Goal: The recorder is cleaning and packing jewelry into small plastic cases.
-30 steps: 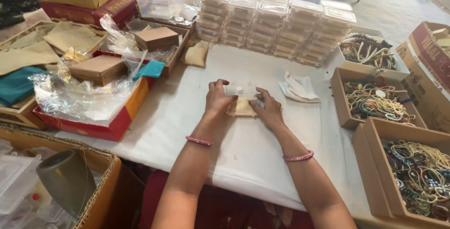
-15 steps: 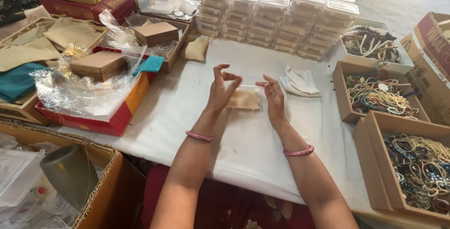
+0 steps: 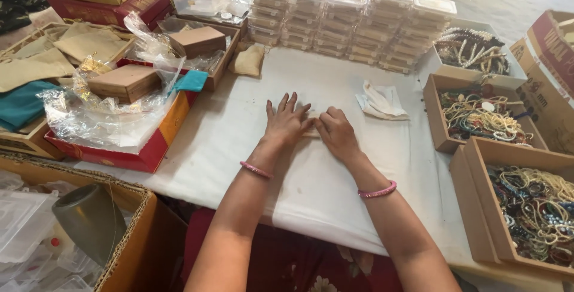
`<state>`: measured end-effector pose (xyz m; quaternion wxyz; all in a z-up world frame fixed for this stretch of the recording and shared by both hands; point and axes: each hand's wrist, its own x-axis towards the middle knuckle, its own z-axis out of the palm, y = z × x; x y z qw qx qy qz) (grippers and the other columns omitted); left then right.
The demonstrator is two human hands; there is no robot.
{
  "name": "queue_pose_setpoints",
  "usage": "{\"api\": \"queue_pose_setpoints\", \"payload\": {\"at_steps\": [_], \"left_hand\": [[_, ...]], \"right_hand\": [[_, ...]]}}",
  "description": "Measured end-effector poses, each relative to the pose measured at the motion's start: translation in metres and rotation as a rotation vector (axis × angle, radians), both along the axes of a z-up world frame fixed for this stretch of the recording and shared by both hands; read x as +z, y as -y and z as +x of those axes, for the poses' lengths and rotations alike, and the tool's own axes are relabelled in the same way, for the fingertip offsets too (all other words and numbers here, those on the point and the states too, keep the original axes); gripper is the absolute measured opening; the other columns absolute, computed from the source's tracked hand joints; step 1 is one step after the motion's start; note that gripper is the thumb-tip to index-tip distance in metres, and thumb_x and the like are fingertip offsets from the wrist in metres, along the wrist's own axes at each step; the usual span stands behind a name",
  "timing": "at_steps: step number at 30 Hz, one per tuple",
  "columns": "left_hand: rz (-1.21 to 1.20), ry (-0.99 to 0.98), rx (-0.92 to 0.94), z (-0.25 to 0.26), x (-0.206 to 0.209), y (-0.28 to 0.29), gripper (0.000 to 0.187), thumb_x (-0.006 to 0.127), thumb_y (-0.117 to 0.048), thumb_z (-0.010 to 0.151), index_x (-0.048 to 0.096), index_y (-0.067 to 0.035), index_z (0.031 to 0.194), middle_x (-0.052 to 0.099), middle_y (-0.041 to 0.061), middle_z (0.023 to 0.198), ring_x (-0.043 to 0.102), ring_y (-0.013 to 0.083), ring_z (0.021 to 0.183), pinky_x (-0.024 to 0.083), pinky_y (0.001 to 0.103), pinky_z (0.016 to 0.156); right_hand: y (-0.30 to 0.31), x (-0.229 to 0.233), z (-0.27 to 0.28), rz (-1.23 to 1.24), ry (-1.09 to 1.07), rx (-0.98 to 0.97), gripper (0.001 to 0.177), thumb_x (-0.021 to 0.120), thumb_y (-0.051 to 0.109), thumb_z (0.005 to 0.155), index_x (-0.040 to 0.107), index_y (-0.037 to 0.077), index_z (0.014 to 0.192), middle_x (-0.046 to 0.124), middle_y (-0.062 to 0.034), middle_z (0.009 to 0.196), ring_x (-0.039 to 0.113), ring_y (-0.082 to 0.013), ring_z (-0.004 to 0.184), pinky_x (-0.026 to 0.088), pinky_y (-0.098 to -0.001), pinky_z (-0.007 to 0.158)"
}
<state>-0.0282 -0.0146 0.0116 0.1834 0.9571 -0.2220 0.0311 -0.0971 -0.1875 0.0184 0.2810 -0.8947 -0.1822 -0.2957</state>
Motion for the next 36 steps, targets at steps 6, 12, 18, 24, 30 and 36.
{"api": "queue_pose_setpoints", "payload": {"at_steps": [6, 12, 18, 24, 30, 36], "left_hand": [[-0.027, 0.04, -0.003, 0.004, -0.008, 0.0, 0.064, 0.048, -0.063, 0.097, 0.046, -0.031, 0.153, 0.018, 0.012, 0.169, 0.008, 0.0293, 0.157, -0.002, 0.069, 0.119], [-0.332, 0.011, -0.081, 0.021, -0.018, -0.012, 0.059, 0.06, -0.063, 0.089, 0.066, -0.03, 0.137, 0.047, 0.005, 0.159, 0.033, 0.0245, 0.153, 0.014, 0.064, 0.122], [-0.297, 0.055, -0.071, 0.013, 0.004, -0.024, 0.062, 0.065, -0.063, 0.087, 0.065, -0.025, 0.136, 0.047, 0.004, 0.157, 0.033, 0.0227, 0.151, 0.014, 0.061, 0.121], [-0.454, 0.247, -0.065, 0.011, 0.001, -0.02, 0.051, 0.045, -0.049, 0.106, 0.058, -0.021, 0.146, 0.048, 0.009, 0.157, 0.034, 0.0273, 0.15, 0.018, 0.061, 0.12], [-0.532, 0.395, 0.074, 0.012, -0.006, -0.017, 0.042, 0.049, -0.042, 0.107, 0.064, -0.018, 0.139, 0.063, 0.013, 0.141, 0.051, 0.03, 0.139, 0.037, 0.05, 0.116], [-0.616, 0.335, -0.014, 0.009, -0.016, 0.001, 0.061, 0.049, -0.048, 0.105, 0.042, -0.014, 0.156, 0.052, 0.022, 0.148, 0.046, 0.0401, 0.137, 0.038, 0.051, 0.116]], "right_hand": [[0.01, 0.002, 0.002, 0.013, -0.058, 0.043, 0.025, 0.062, 0.022, 0.101, 0.064, 0.0, 0.089, 0.056, -0.0124, 0.092, 0.059, -0.0327, 0.097, 0.049, -0.0427, 0.081], [0.025, 0.016, -0.007, 0.216, -0.256, 0.168, 0.022, 0.068, 0.025, 0.096, 0.075, 0.004, 0.1, 0.068, -0.0075, 0.101, 0.067, -0.0245, 0.099, 0.051, -0.0378, 0.089], [0.021, 0.011, -0.009, -0.151, 0.013, 0.03, 0.039, 0.068, 0.039, 0.098, 0.072, 0.007, 0.12, 0.067, -0.0114, 0.131, 0.063, -0.0302, 0.121, 0.048, -0.0413, 0.103], [0.009, 0.023, -0.013, -0.178, 0.383, 0.013, 0.073, 0.057, 0.041, 0.101, 0.037, 0.001, 0.159, 0.034, -0.0212, 0.166, 0.043, -0.0405, 0.148, 0.032, -0.0491, 0.121], [-0.012, 0.021, -0.02, -0.389, 0.006, 0.153, 0.04, 0.07, 0.035, 0.093, 0.069, 0.011, 0.125, 0.067, -0.0103, 0.134, 0.06, -0.0283, 0.127, 0.044, -0.0418, 0.111], [0.0, -0.013, 0.038, -0.442, 0.114, 0.003, 0.036, 0.06, 0.006, 0.092, 0.069, 0.011, 0.126, 0.069, -0.0094, 0.134, 0.061, -0.0284, 0.131, 0.043, -0.0416, 0.112]]}}
